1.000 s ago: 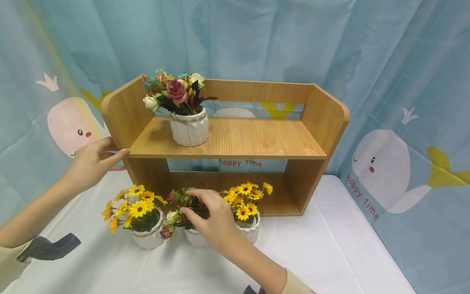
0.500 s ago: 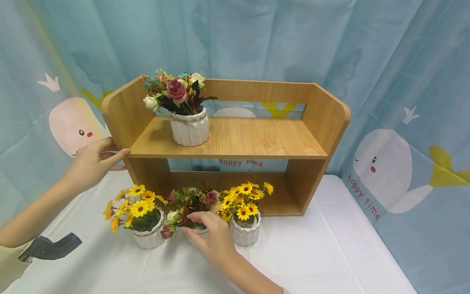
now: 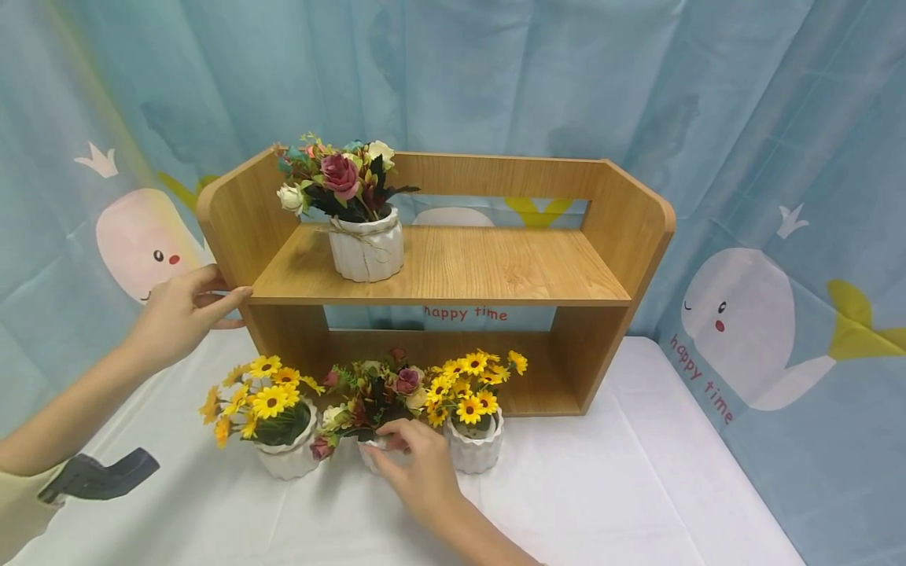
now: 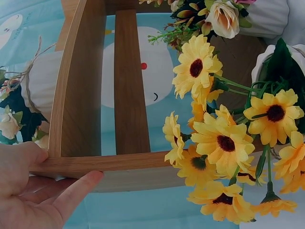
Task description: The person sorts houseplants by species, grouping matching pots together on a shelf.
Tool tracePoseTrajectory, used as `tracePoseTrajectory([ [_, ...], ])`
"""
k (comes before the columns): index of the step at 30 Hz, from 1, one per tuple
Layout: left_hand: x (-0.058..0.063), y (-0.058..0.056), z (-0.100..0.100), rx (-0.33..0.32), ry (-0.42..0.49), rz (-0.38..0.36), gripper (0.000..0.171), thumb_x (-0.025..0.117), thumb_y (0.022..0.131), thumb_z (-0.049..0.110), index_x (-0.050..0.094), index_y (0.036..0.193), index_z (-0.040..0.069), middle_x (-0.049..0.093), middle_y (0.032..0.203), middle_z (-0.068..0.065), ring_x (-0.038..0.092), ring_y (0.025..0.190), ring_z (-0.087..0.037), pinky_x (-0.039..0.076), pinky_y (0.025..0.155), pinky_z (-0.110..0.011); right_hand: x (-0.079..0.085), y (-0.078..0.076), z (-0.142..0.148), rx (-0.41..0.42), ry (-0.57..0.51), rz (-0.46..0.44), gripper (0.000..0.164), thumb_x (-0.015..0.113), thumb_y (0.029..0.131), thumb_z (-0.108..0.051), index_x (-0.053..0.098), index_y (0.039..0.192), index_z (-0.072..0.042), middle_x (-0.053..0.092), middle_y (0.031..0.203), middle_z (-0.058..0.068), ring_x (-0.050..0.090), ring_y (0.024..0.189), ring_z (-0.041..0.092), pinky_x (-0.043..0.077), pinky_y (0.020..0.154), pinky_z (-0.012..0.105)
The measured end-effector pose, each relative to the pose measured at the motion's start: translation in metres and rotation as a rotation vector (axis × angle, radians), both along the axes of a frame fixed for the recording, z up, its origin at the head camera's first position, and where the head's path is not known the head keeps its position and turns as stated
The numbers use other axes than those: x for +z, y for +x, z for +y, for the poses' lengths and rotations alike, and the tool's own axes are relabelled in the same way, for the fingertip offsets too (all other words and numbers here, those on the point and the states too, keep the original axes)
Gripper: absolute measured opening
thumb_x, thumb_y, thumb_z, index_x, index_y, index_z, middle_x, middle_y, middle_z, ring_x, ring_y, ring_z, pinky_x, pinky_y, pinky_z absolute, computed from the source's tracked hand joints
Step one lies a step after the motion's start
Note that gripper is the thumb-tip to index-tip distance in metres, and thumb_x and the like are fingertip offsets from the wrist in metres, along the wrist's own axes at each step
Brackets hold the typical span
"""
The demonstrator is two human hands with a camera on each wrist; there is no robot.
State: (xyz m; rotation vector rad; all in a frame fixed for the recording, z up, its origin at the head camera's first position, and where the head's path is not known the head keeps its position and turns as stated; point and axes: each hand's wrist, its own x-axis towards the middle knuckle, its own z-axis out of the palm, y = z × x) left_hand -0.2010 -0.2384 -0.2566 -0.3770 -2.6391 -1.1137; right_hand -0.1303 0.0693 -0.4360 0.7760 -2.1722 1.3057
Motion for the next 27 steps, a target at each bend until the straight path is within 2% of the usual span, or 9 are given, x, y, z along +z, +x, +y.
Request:
tracePoseTrajectory([
  [6,0.000,-0.001,0.000,0.000,0.003,-0.006,0.050,0.060,0.110,0.021,0.050,0.143,-0.015,0.062,0.129,-0.038,0.069,0.114,-0.053,0.062,0.067,-0.018,-0.010,-0.003,0.003,-0.019,-0.010,-0.071,0.015,0.088,0.085,-0.007,0.074,0.092,-0.007,0.070,0.074,-0.003,0.063,0.066,0.004,0.058,0.061,0.022],
  [13,0.000,0.000,0.000,0.003,0.000,-0.003,0.050,0.060,0.110,0.021,0.050,0.143,-0.015,0.062,0.129,-0.038,0.069,0.113,-0.053,0.062,0.066,-0.016,-0.013,-0.003,0.006,-0.027,-0.043,-0.301,0.013,0.087,0.088,-0.010,0.075,0.092,-0.006,0.067,0.070,-0.003,0.058,0.064,-0.003,0.057,0.060,0.019],
  [18,0.000,0.001,0.000,0.004,-0.001,0.000,0.049,0.060,0.109,0.021,0.051,0.142,-0.015,0.063,0.128,-0.038,0.069,0.113,-0.053,0.061,0.066,-0.015,-0.015,-0.003,0.006,-0.020,-0.066,-0.416,0.015,0.087,0.087,-0.009,0.074,0.094,-0.005,0.062,0.067,-0.003,0.054,0.061,-0.003,0.053,0.055,0.016],
  [23,0.001,0.001,0.000,0.003,-0.001,-0.003,0.049,0.060,0.110,0.021,0.051,0.141,-0.016,0.063,0.128,-0.038,0.069,0.113,-0.053,0.061,0.066,-0.016,-0.018,-0.004,0.005,-0.015,-0.078,-0.465,0.021,0.088,0.084,-0.007,0.072,0.097,-0.005,0.056,0.066,-0.005,0.048,0.058,-0.004,0.044,0.053,0.015],
  [27,0.001,0.001,0.000,0.005,-0.004,-0.002,0.049,0.060,0.110,0.021,0.051,0.141,-0.016,0.063,0.128,-0.038,0.069,0.113,-0.054,0.061,0.066,-0.016,-0.020,-0.005,0.004,-0.023,-0.069,-0.458,0.024,0.090,0.083,-0.008,0.071,0.097,-0.007,0.053,0.066,-0.006,0.045,0.059,-0.004,0.041,0.053,0.015],
])
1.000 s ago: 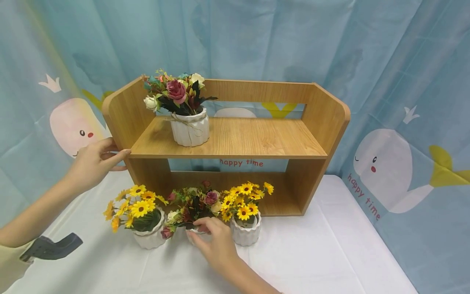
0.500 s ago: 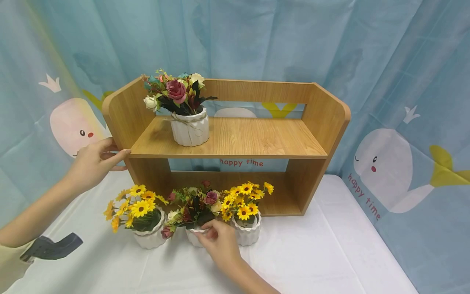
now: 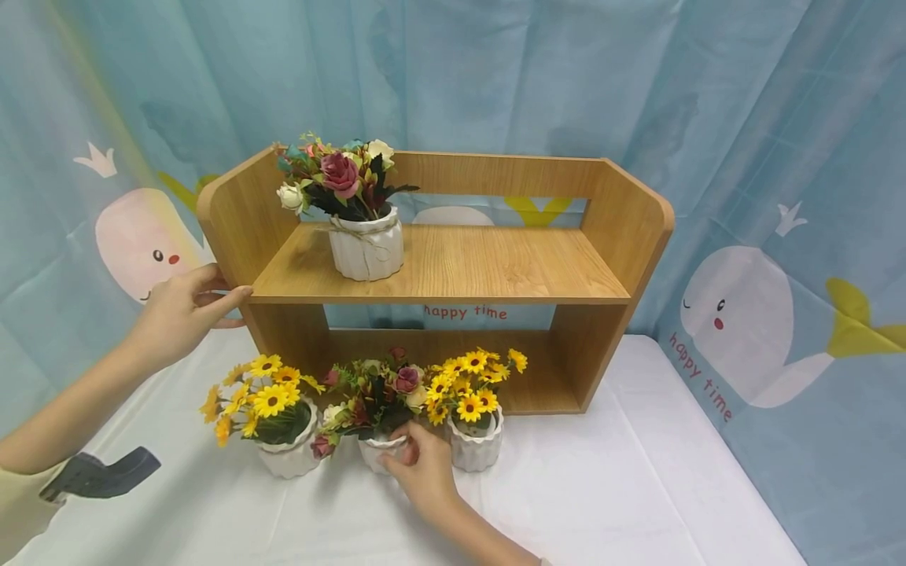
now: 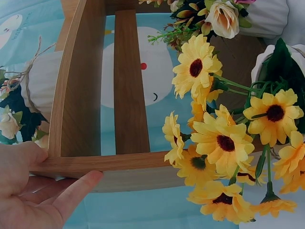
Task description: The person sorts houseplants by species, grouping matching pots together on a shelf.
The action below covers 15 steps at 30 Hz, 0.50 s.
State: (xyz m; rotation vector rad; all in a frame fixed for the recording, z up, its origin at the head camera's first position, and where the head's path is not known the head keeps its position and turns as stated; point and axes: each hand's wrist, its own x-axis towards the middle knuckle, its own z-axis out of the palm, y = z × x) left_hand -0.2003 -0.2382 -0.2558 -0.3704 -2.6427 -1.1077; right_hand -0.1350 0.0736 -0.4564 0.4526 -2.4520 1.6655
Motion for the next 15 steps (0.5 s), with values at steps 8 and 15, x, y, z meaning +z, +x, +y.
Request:
tracePoseTrajectory([
  [8,0.0003,-0.0008,-0.0004,0.016,-0.007,-0.006,0.049,0.060,0.110,0.022,0.052,0.140,-0.016,0.063,0.128,-0.038,0.069,0.113,-0.054,0.063,0.066,-0.020,-0.0009,-0.0031,-0.0011,-0.002,-0.004,0.007,0.026,0.090,0.080,-0.006,0.069,0.095,-0.005,0.048,0.066,-0.009,0.042,0.059,-0.004,0.036,0.052,0.014],
  [15,0.0010,0.0004,0.0005,0.013,-0.007,-0.015,0.049,0.060,0.110,0.022,0.051,0.140,-0.015,0.062,0.129,-0.038,0.069,0.114,-0.053,0.064,0.068,-0.022,-0.0002,-0.0029,0.0003,-0.002,0.026,0.024,0.026,0.090,0.081,-0.005,0.068,0.094,-0.005,0.046,0.066,-0.009,0.041,0.059,-0.004,0.036,0.053,0.014],
])
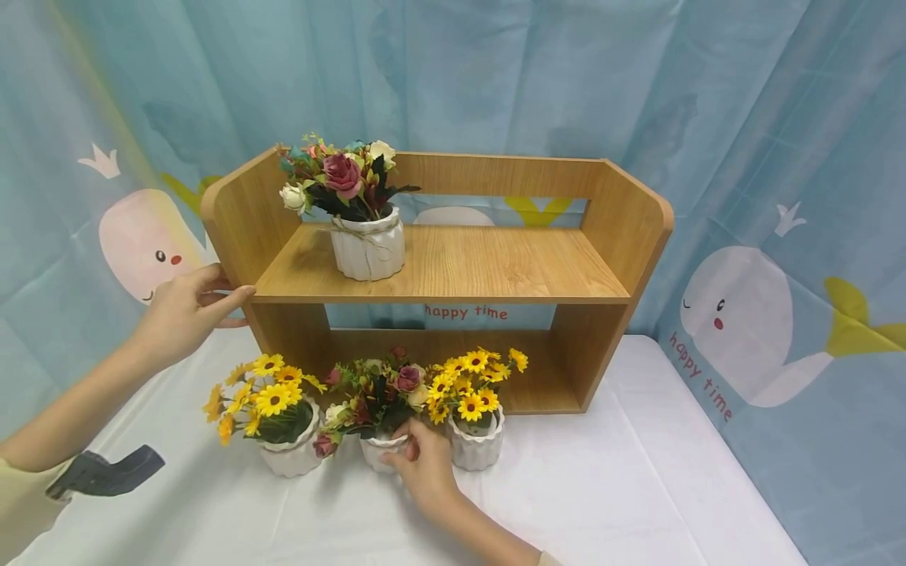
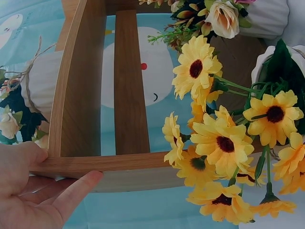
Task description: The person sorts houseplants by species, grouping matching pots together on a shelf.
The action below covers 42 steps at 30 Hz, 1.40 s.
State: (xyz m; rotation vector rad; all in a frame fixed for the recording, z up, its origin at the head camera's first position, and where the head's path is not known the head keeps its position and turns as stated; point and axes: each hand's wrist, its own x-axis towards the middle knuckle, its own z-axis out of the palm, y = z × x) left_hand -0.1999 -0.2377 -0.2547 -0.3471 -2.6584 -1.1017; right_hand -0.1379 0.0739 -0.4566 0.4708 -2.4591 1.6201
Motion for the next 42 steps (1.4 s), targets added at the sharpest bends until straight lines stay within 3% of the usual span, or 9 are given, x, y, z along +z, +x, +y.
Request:
tracePoseTrajectory([
  [8,0.000,0.000,0.001,-0.003,0.001,-0.002,0.050,0.060,0.110,0.023,0.051,0.141,-0.015,0.063,0.129,-0.038,0.069,0.114,-0.053,0.064,0.068,-0.022,0.010,0.000,0.004,0.028,-0.012,-0.026,0.025,0.088,0.083,-0.005,0.066,0.095,-0.006,0.046,0.067,-0.007,0.039,0.059,-0.004,0.034,0.053,0.013],
  [20,-0.001,-0.001,0.001,0.000,-0.009,0.007,0.048,0.059,0.110,0.023,0.053,0.138,-0.015,0.063,0.127,-0.038,0.069,0.113,-0.053,0.063,0.067,-0.021,0.029,0.004,0.004,0.084,0.014,0.018,0.025,0.090,0.082,-0.006,0.069,0.095,-0.007,0.049,0.068,-0.007,0.042,0.061,-0.003,0.038,0.054,0.013],
  [27,-0.001,-0.001,0.000,0.003,-0.010,0.014,0.047,0.060,0.110,0.022,0.053,0.137,-0.015,0.063,0.127,-0.038,0.069,0.113,-0.053,0.063,0.066,-0.020,0.042,0.005,0.006,0.120,0.020,0.093,0.024,0.089,0.083,-0.008,0.069,0.097,-0.005,0.051,0.069,-0.003,0.043,0.063,-0.003,0.040,0.054,0.015],
  [42,-0.001,0.000,-0.001,0.001,-0.012,0.013,0.048,0.060,0.110,0.023,0.053,0.138,-0.016,0.063,0.127,-0.038,0.069,0.113,-0.054,0.062,0.066,-0.018,0.089,0.019,0.016,0.151,0.059,0.083,0.024,0.090,0.082,-0.010,0.070,0.096,-0.007,0.050,0.072,-0.006,0.045,0.065,0.000,0.043,0.056,0.017],
])
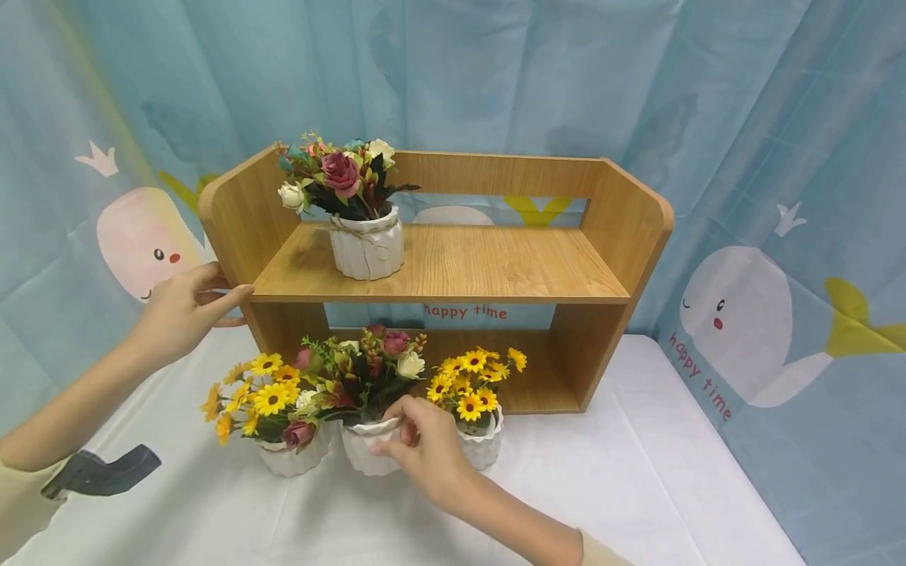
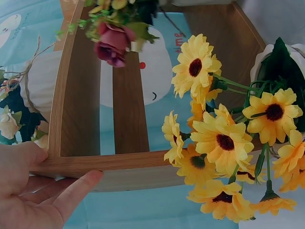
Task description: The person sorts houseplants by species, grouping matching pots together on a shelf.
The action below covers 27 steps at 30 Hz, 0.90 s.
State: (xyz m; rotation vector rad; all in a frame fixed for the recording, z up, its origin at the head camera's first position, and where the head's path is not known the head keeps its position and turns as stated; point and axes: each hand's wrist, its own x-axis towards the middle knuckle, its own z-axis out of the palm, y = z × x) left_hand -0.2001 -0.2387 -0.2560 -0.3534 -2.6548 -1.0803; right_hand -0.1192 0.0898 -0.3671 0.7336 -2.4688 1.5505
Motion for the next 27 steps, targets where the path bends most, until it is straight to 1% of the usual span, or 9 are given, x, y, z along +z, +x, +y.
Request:
tracePoseTrajectory([
  [7,0.000,0.000,0.000,0.000,0.002,-0.002,0.048,0.060,0.110,0.022,0.052,0.138,-0.015,0.063,0.127,-0.038,0.069,0.114,-0.054,0.063,0.066,-0.019,0.021,0.005,0.007,0.038,-0.013,-0.014,0.023,0.088,0.085,-0.011,0.070,0.099,-0.007,0.051,0.072,-0.005,0.046,0.065,0.002,0.043,0.054,0.018],
  [14,0.000,0.000,0.000,0.000,0.005,0.000,0.049,0.060,0.110,0.022,0.052,0.140,-0.015,0.063,0.127,-0.038,0.069,0.113,-0.053,0.062,0.065,-0.017,0.041,0.008,0.014,0.033,0.004,0.007,0.024,0.089,0.085,-0.012,0.070,0.099,-0.007,0.049,0.073,-0.005,0.047,0.069,0.005,0.044,0.055,0.018],
  [19,0.000,0.000,0.001,-0.002,0.004,-0.002,0.048,0.060,0.110,0.022,0.052,0.139,-0.015,0.063,0.127,-0.038,0.069,0.113,-0.053,0.062,0.066,-0.018,0.053,0.010,0.021,0.035,-0.003,0.040,0.024,0.089,0.084,-0.010,0.069,0.098,-0.007,0.048,0.072,-0.006,0.047,0.068,0.005,0.044,0.054,0.019],
  [27,-0.001,-0.001,0.000,0.001,0.006,0.000,0.049,0.060,0.109,0.022,0.052,0.140,-0.015,0.063,0.127,-0.038,0.069,0.112,-0.054,0.062,0.065,-0.018,0.069,0.012,0.031,0.023,0.016,0.095,0.024,0.089,0.084,-0.010,0.069,0.098,-0.009,0.049,0.073,-0.008,0.049,0.071,0.006,0.044,0.054,0.019],
])
